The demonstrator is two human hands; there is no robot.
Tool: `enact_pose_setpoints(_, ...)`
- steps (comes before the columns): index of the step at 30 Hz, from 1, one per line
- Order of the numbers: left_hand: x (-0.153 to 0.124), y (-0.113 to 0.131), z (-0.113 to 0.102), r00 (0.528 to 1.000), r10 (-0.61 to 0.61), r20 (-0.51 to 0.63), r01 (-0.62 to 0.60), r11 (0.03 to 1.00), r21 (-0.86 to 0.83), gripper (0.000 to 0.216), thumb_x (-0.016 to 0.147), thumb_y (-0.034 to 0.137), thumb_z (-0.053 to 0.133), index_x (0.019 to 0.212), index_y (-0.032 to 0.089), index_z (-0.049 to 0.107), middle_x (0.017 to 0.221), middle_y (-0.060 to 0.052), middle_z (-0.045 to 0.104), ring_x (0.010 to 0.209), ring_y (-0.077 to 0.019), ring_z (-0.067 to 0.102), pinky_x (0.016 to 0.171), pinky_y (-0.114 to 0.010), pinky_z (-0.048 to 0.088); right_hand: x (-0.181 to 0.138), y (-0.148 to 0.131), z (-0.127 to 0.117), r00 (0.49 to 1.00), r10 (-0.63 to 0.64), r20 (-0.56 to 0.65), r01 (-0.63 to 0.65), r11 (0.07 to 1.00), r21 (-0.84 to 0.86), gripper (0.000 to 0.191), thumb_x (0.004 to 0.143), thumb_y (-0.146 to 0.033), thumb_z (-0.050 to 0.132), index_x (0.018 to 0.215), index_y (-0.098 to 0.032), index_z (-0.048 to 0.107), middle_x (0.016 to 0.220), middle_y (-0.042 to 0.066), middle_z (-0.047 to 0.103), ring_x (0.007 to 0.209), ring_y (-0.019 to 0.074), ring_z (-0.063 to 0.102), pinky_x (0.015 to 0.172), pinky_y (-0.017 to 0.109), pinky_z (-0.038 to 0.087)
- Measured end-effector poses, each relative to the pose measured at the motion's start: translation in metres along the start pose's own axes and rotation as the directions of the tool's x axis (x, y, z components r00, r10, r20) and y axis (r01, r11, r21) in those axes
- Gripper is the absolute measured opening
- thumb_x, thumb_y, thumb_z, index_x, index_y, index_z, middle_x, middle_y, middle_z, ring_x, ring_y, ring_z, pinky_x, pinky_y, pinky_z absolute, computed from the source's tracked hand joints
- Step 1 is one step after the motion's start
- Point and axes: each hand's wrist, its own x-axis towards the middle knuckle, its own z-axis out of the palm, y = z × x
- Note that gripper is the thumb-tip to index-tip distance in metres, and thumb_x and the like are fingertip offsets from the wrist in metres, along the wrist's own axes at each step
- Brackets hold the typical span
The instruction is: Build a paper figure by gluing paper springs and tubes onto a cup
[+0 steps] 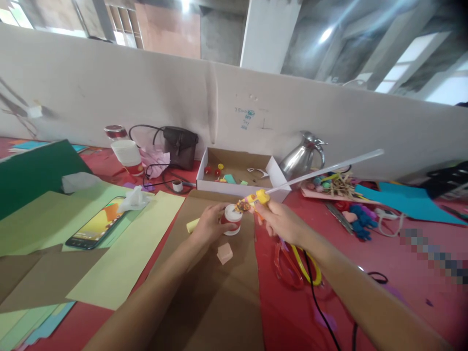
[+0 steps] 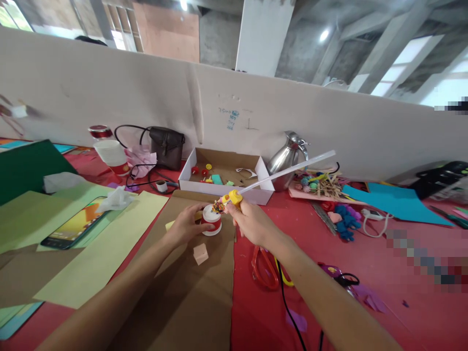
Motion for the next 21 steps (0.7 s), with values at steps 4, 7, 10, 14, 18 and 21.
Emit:
enact_pose_setpoints(4, -0.0001, 0.0017, -0.0004, 1.000, -0.012, 0.000, 0.012, 1.000, -0.002, 0.053, 0.064, 0.027, 0.080, 0.115, 0.026, 0.066, 0.117, -0.004, 0.070, 0.115, -0.0283, 0.058, 0.100, -0.041, 0.042, 0.0034, 0.0083, 0.0010, 1.000, -0.003, -0.023, 0.003, 1.000, 0.016, 0.045, 0.096, -0.058, 0.032, 0.095, -0.021, 0.057, 0.068, -0.001, 0.060, 0.044, 0.0118, 0.054, 0.049, 0.027, 0.041)
enact_pose_setpoints(7, -0.0002, 0.0032, -0.0010, 1.000, -0.023, 0.001, 0.023, 1.000, 0.003, 0.053, 0.063, 0.027, 0.081, 0.114, 0.025, 0.066, 0.117, -0.004, 0.070, 0.115, -0.0289, 0.057, 0.100, -0.041, 0.042, 0.0055, 0.0094, 0.0008, 0.999, -0.002, -0.040, 0.001, 1.000, -0.009, 0.044, 0.096, -0.057, 0.033, 0.093, -0.021, 0.057, 0.064, -0.002, 0.060, 0.044, 0.0124, 0.055, 0.050, 0.028, 0.041)
enact_pose_setpoints(10, -0.0003, 0.0031, -0.0010, 1.000, -0.028, 0.005, 0.028, 1.000, 0.009, 0.054, 0.063, 0.028, 0.081, 0.116, 0.024, 0.066, 0.118, -0.005, 0.069, 0.116, -0.0292, 0.057, 0.100, -0.041, 0.042, 0.0056, 0.0050, 0.0007, 0.999, 0.023, -0.048, -0.025, 0.999, -0.036, 0.046, 0.096, -0.058, 0.033, 0.088, -0.020, 0.058, 0.056, -0.002, 0.057, 0.045, 0.0136, 0.054, 0.052, 0.029, 0.040)
enact_pose_setpoints(14, -0.0003, 0.0010, -0.0004, 1.000, -0.011, 0.011, 0.011, 1.000, 0.011, 0.054, 0.065, 0.028, 0.079, 0.118, 0.025, 0.065, 0.120, -0.004, 0.068, 0.117, -0.0286, 0.055, 0.100, -0.040, 0.042, 0.0039, 0.0004, 0.0003, 0.999, 0.034, -0.039, -0.036, 0.999, -0.033, 0.048, 0.095, -0.060, 0.033, 0.080, -0.021, 0.056, 0.050, -0.002, 0.055, 0.046, 0.0145, 0.054, 0.053, 0.029, 0.039)
enact_pose_setpoints(18, 0.0003, -0.0003, -0.0001, 1.000, 0.008, 0.029, -0.009, 1.000, 0.012, 0.053, 0.066, 0.027, 0.077, 0.118, 0.026, 0.064, 0.120, -0.003, 0.069, 0.116, -0.0281, 0.056, 0.099, -0.040, 0.042, 0.0042, 0.0005, -0.0009, 0.997, 0.038, -0.064, -0.040, 0.998, -0.040, 0.047, 0.094, -0.060, 0.035, 0.078, -0.021, 0.055, 0.053, -0.001, 0.056, 0.045, 0.0136, 0.053, 0.051, 0.029, 0.037)
enact_pose_setpoints(21, 0.0006, 0.0001, -0.0002, 1.000, -0.001, 0.029, 0.000, 1.000, 0.022, 0.053, 0.067, 0.027, 0.077, 0.118, 0.026, 0.064, 0.120, -0.003, 0.068, 0.117, -0.0281, 0.055, 0.099, -0.040, 0.042, 0.0057, 0.0005, -0.0011, 0.998, 0.015, -0.065, -0.017, 0.999, -0.035, 0.045, 0.095, -0.058, 0.035, 0.083, -0.020, 0.057, 0.057, -0.001, 0.058, 0.046, 0.0129, 0.053, 0.050, 0.028, 0.038)
